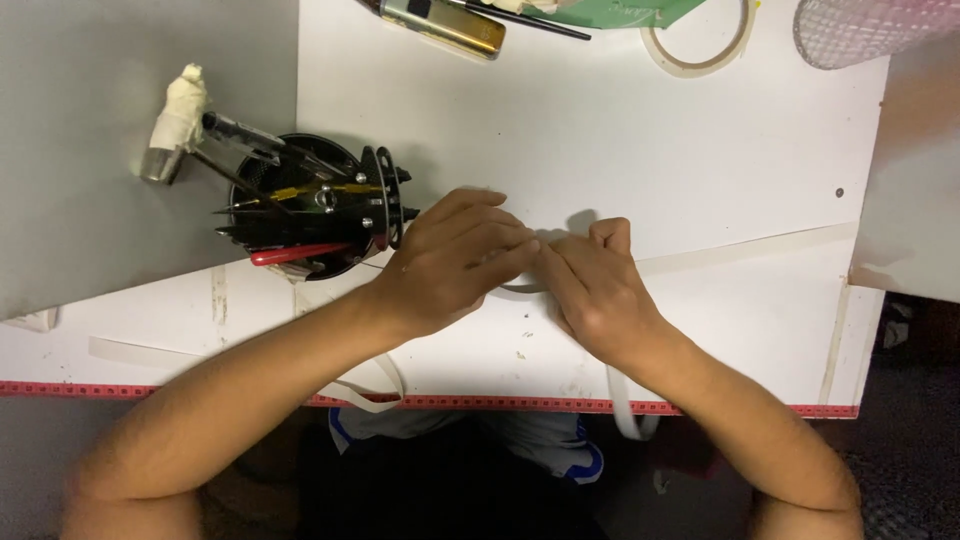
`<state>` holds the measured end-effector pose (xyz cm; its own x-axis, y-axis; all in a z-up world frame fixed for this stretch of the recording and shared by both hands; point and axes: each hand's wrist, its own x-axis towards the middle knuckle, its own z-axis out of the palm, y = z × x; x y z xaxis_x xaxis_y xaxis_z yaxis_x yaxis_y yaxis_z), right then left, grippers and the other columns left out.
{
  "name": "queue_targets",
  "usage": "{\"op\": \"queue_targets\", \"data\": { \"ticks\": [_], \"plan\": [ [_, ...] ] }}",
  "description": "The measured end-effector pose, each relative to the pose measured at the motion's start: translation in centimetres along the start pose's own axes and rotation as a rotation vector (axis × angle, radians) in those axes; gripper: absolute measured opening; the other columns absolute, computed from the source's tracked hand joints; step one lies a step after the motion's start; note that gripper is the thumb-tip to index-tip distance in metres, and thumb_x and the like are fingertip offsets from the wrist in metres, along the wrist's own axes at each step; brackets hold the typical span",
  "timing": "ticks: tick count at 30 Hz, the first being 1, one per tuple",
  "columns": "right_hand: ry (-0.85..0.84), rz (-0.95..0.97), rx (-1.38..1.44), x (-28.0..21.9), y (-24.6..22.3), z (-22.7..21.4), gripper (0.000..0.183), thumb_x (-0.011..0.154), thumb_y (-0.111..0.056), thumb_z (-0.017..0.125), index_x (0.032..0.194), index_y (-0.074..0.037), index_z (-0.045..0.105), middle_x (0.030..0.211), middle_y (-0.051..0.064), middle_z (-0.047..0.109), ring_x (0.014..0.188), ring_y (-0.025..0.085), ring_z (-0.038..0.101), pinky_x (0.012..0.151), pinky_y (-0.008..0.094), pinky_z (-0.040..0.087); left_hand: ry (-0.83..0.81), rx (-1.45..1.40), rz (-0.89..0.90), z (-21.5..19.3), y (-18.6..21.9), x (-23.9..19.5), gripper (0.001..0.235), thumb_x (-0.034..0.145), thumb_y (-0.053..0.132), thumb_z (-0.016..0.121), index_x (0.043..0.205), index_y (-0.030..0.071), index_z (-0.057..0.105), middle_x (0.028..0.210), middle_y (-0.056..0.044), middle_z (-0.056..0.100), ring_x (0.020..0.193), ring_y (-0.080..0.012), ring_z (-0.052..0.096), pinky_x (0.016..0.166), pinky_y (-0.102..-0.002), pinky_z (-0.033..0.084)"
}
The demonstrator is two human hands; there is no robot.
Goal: Manually folding a long white plastic strip into a repetitive zig-zag or concertina pattern.
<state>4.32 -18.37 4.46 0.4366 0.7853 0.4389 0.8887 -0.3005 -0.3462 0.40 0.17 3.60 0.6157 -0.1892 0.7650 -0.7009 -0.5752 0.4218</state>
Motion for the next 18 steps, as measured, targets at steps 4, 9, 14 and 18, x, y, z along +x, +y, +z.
{"op": "queue_targets", "data": {
  "ticks": [4, 9, 14, 18],
  "plan": [
    [0.049, -0.007, -0.044, -0.7, 0.6, 0.7, 0.017, 0.092, 0.002, 0.053, 0.085, 0.002, 0.068, 0.06, 0.006, 0.054, 0.05, 0.018, 0.052, 0.068, 0.03, 0.036, -0.022, -0.031, -0.031, 0.2, -0.2, -0.4, 0.006, 0.087, 0.003, 0.065, 0.086, 0.008, 0.068, 0.07, -0.004, 0.059, 0.073, -0.0172, 0.064, 0.085, -0.044, 0.053],
    [0.126, -0.012, -0.019, -0.2, 1.2, -0.1, 0.011, 0.09, -0.003, 0.06, 0.094, 0.0, 0.069, 0.059, 0.005, 0.057, 0.048, 0.02, 0.054, 0.067, 0.032, 0.04, -0.001, -0.201, -0.061, -0.2, -0.7, -0.1, 0.02, 0.094, 0.0, 0.05, 0.087, 0.007, 0.067, 0.072, -0.004, 0.053, 0.071, -0.0216, 0.06, 0.078, -0.038, 0.053],
    [0.008, 0.051, 0.038, 0.8, 0.8, -2.2, 0.012, 0.088, -0.001, 0.058, 0.095, 0.001, 0.068, 0.062, 0.006, 0.056, 0.054, 0.021, 0.054, 0.067, 0.032, 0.034, -0.01, -0.198, -0.07, 0.6, -1.0, -0.3, 0.02, 0.093, -0.004, 0.049, 0.09, 0.005, 0.065, 0.071, -0.008, 0.051, 0.069, -0.0254, 0.059, 0.072, -0.04, 0.053],
    [0.066, 0.01, -0.054, 1.2, 0.9, -2.2, 0.009, 0.088, 0.004, 0.059, 0.086, 0.002, 0.067, 0.056, 0.006, 0.052, 0.05, 0.022, 0.051, 0.065, 0.033, 0.034, -0.086, -0.219, -0.071, -0.2, -0.7, 0.6, 0.019, 0.091, -0.008, 0.049, 0.086, 0.003, 0.064, 0.071, -0.006, 0.054, 0.067, -0.0251, 0.058, 0.065, -0.035, 0.05]
  ]
}}
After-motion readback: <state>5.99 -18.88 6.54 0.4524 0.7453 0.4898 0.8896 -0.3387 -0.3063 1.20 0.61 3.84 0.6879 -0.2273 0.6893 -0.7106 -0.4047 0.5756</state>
